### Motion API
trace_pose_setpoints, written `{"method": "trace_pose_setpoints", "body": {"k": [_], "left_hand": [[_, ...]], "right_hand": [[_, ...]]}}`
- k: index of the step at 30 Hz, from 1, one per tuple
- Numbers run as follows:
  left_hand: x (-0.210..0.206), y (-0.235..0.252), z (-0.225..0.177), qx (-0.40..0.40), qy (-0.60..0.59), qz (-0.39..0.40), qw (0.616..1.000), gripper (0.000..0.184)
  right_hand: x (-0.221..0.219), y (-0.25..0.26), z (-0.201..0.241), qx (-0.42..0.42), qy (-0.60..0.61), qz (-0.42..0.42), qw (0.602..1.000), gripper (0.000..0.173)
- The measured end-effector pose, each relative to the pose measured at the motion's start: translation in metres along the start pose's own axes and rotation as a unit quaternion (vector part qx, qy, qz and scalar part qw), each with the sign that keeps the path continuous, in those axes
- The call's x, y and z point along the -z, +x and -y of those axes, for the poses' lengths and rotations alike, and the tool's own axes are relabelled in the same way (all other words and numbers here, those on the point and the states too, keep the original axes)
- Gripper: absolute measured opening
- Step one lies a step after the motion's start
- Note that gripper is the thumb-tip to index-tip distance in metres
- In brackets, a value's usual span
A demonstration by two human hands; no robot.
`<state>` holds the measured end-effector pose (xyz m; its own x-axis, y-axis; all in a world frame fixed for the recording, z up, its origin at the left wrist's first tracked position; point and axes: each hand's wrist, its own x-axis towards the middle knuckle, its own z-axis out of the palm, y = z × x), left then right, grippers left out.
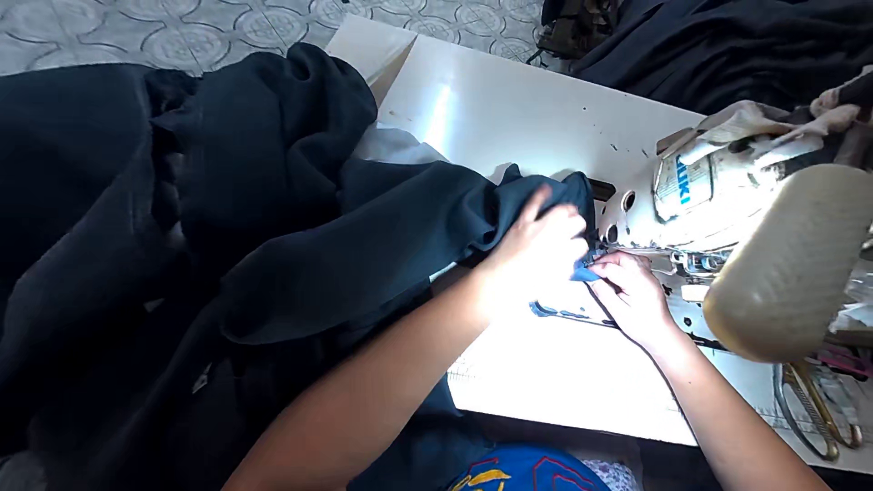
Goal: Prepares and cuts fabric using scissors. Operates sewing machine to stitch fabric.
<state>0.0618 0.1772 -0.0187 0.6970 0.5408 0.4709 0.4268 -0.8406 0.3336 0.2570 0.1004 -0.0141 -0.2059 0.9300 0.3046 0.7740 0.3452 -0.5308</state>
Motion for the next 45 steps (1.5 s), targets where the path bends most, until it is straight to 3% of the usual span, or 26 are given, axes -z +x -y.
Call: {"method": "trace_pose_setpoints", "body": {"k": [1, 3, 5, 7, 12, 14, 19, 21, 24, 26, 29, 32, 35, 37, 39, 41, 43, 45], "left_hand": [[0.030, -0.002, -0.021, 0.007, -0.039, 0.070, 0.997, 0.015], [0.073, -0.005, -0.044, 0.083, -0.148, 0.246, 0.954, 0.026], [0.084, 0.006, -0.045, 0.226, -0.100, 0.326, 0.913, 0.037], [0.066, 0.015, -0.033, 0.276, -0.033, 0.244, 0.929, 0.042], [0.043, 0.014, -0.027, 0.169, -0.094, 0.055, 0.980, 0.024], [0.059, 0.012, -0.025, 0.172, -0.116, 0.083, 0.975, 0.024], [0.099, 0.003, -0.026, 0.131, -0.226, 0.307, 0.915, 0.024], [0.103, 0.002, -0.039, 0.141, -0.188, 0.351, 0.907, 0.031], [0.111, 0.001, -0.043, 0.203, -0.057, 0.320, 0.924, 0.033], [0.116, -0.001, -0.031, 0.203, -0.060, 0.264, 0.941, 0.037], [0.095, -0.013, -0.018, 0.043, -0.168, 0.139, 0.975, 0.040], [0.066, -0.016, -0.038, -0.133, -0.169, 0.074, 0.974, 0.045], [0.045, -0.017, -0.051, -0.205, -0.087, -0.017, 0.975, 0.038], [0.037, -0.017, -0.051, -0.152, -0.027, -0.005, 0.988, 0.036], [0.030, -0.017, -0.046, -0.019, 0.076, 0.058, 0.995, 0.033], [0.028, -0.011, -0.045, 0.103, 0.134, 0.141, 0.976, 0.026], [0.025, -0.013, -0.047, 0.093, 0.155, 0.137, 0.974, 0.024], [0.025, -0.023, -0.049, -0.003, 0.101, 0.112, 0.989, 0.022]], "right_hand": [[0.002, -0.001, 0.002, -0.022, 0.013, 0.000, 1.000, 0.021], [0.005, -0.002, 0.005, -0.051, 0.031, -0.010, 0.998, 0.021], [0.007, 0.004, 0.013, -0.086, 0.051, -0.009, 0.995, 0.021], [0.006, 0.005, 0.014, -0.100, 0.060, -0.015, 0.993, 0.022], [-0.002, 0.003, 0.010, -0.060, 0.049, -0.051, 0.996, 0.019], [0.002, 0.005, 0.022, -0.073, 0.049, -0.055, 0.995, 0.017], [0.005, 0.005, 0.018, 0.010, 0.014, -0.011, 1.000, 0.019], [0.002, 0.004, 0.018, 0.027, -0.006, -0.016, 0.999, 0.019], [0.005, 0.005, 0.019, -0.024, 0.018, 0.010, 0.999, 0.019], [0.010, 0.007, 0.027, -0.084, 0.030, 0.043, 0.995, 0.023], [0.018, 0.008, 0.033, -0.085, 0.038, 0.075, 0.993, 0.023], [0.016, -0.011, 0.032, 0.058, 0.010, 0.008, 0.998, 0.018], [0.003, -0.039, 0.034, 0.173, -0.040, -0.076, 0.981, 0.031], [-0.004, -0.056, 0.037, 0.148, -0.054, -0.078, 0.984, 0.027], [-0.009, -0.069, 0.037, 0.095, -0.047, -0.072, 0.992, 0.026], [-0.012, -0.077, 0.036, 0.063, -0.044, -0.074, 0.994, 0.025], [-0.013, -0.080, 0.037, 0.067, -0.066, -0.078, 0.992, 0.025], [-0.011, -0.080, 0.037, 0.092, -0.093, -0.079, 0.988, 0.026]]}}
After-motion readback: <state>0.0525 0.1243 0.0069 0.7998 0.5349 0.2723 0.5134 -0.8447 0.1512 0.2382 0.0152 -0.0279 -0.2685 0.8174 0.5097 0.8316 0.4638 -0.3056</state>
